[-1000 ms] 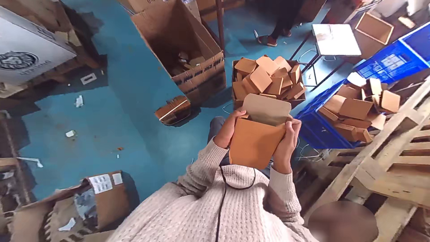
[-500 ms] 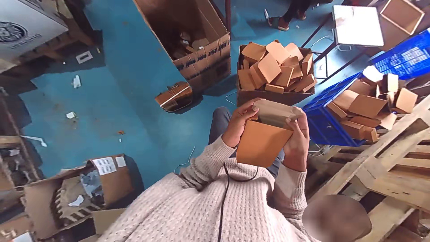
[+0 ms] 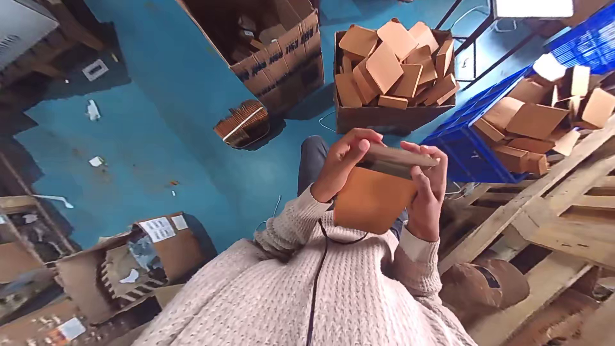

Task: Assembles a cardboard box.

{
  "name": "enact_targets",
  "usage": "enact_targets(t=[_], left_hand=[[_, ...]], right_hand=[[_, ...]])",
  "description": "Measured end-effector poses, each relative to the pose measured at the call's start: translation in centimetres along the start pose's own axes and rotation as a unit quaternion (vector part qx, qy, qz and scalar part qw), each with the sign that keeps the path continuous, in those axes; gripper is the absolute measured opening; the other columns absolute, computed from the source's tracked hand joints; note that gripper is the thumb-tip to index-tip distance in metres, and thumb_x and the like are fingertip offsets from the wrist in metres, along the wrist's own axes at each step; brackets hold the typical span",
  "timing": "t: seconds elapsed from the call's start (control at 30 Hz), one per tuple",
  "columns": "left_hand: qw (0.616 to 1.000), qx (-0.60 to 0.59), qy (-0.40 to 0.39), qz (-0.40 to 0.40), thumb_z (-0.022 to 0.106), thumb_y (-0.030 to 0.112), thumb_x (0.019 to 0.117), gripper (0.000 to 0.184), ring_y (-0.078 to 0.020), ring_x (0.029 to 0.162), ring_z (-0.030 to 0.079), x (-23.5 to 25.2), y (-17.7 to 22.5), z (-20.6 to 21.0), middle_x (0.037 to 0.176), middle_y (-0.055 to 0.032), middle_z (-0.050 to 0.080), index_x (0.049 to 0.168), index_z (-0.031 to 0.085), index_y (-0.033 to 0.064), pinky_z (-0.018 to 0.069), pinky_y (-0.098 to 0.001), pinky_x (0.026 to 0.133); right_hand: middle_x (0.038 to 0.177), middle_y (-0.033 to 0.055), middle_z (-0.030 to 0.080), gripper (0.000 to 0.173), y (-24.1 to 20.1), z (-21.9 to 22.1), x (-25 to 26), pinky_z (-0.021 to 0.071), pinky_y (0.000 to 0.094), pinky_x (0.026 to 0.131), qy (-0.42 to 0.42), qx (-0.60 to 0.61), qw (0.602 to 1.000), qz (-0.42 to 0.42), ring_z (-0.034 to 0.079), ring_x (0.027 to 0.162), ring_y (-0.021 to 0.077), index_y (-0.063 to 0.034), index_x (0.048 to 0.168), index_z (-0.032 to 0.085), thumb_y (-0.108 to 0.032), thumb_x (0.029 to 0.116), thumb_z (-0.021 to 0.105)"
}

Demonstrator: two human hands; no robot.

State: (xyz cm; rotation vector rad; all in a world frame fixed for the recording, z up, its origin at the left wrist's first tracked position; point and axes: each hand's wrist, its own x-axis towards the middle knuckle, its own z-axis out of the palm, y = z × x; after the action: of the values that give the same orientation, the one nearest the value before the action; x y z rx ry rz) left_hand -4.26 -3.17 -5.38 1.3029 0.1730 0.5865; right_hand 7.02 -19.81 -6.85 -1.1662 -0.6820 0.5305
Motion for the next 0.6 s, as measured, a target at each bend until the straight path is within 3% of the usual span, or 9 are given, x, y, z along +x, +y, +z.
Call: enact_targets(t=[0.03,0.1,0.17,0.23,0.33,0.43,0.5,0.6], left_hand=[[0.999,0.026,0.01,-0.019,0.042,0.024,0.1091,0.036,-0.0093,0.112,0.063,-0.1,0.1,0.1,0.12,-0.0048,0.067,0.126,0.059,-0.0015,0.0526,-0.03,0.1],[0.999,0.035,-0.005,-0.025,0.039,0.011,0.1074,0.033,-0.0096,0.113,0.063,-0.1,-0.3,0.0,0.125,-0.0083,0.066,0.129,0.058,-0.0055,0.0524,-0.0296,0.099],[0.999,0.027,-0.028,-0.026,0.037,0.005,0.1059,0.035,-0.0117,0.118,0.062,0.2,-0.4,-0.1,0.131,-0.0113,0.064,0.132,0.057,-0.0071,0.0513,-0.0312,0.103],[0.998,0.015,-0.042,-0.051,0.036,0.004,0.1056,0.037,-0.0118,0.118,0.062,0.5,0.1,-0.5,0.134,-0.0103,0.063,0.135,0.057,-0.0054,0.0519,-0.0309,0.102],[0.988,0.031,-0.074,-0.131,0.042,0.012,0.1049,0.037,-0.0092,0.105,0.066,0.9,1.5,-2.4,0.124,-0.0044,0.066,0.137,0.056,0.0012,0.0586,-0.0287,0.088],[0.986,0.039,-0.121,-0.112,0.051,0.012,0.1046,0.035,-0.0068,0.098,0.069,1.0,1.7,-3.9,0.114,-0.0016,0.069,0.137,0.054,-0.0008,0.061,-0.0259,0.081],[0.992,0.02,-0.098,-0.08,0.049,0.014,0.1056,0.038,-0.0059,0.102,0.068,0.3,1.1,-3.2,0.119,-0.0012,0.069,0.14,0.052,-0.0019,0.0595,-0.0263,0.086],[0.998,0.032,0.017,-0.053,0.041,0.01,0.1074,0.036,-0.0059,0.109,0.064,-1.0,-0.3,-1.4,0.127,-0.0056,0.064,0.138,0.051,-0.0058,0.0549,-0.0273,0.097]], right_hand=[[0.136,-0.0004,0.062,0.04,-0.2,-0.1,-0.1,0.0557,0.0336,0.099,0.011,-0.023,1.0,0.019,0.062,0.121,0.0144,-0.0167,0.143,0.046,-0.017,0.104,0.052],[0.138,0.003,0.063,0.049,-0.4,-0.3,0.1,0.0568,0.0351,0.098,0.036,-0.034,0.998,0.04,0.063,0.123,0.0168,-0.0139,0.15,0.04,-0.008,0.1016,0.048],[0.136,0.0049,0.065,0.048,-0.6,-0.2,0.3,0.0582,0.0356,0.096,0.064,-0.042,0.995,0.056,0.065,0.12,0.0174,-0.0122,0.149,0.043,-0.007,0.1014,0.045],[0.126,0.0012,0.067,0.045,-0.6,0.1,0.3,0.06,0.0318,0.088,0.092,-0.043,0.992,0.073,0.068,0.108,0.012,-0.013,0.145,0.05,-0.008,0.1006,0.047],[0.127,-0.0032,0.065,0.042,-0.8,0.1,0.2,0.059,0.0279,0.087,0.1,-0.041,0.988,0.114,0.066,0.108,0.0066,-0.0154,0.145,0.05,-0.02,0.1045,0.043],[0.134,-0.0036,0.064,0.047,-1.2,-0.4,0.0,0.0573,0.0297,0.094,0.076,0.014,0.982,0.172,0.063,0.117,0.0076,-0.019,0.148,0.05,-0.039,0.1068,0.038],[0.137,-0.004,0.062,0.047,-1.4,-0.4,0.0,0.0569,0.0292,0.094,0.046,0.026,0.984,0.172,0.062,0.118,0.0074,-0.0201,0.151,0.045,-0.031,0.1062,0.037],[0.138,-0.0045,0.058,0.054,-1.3,0.1,-0.1,0.0567,0.0276,0.093,0.033,-0.023,0.99,0.139,0.062,0.115,0.006,-0.0194,0.154,0.039,-0.013,0.0999,0.041]])
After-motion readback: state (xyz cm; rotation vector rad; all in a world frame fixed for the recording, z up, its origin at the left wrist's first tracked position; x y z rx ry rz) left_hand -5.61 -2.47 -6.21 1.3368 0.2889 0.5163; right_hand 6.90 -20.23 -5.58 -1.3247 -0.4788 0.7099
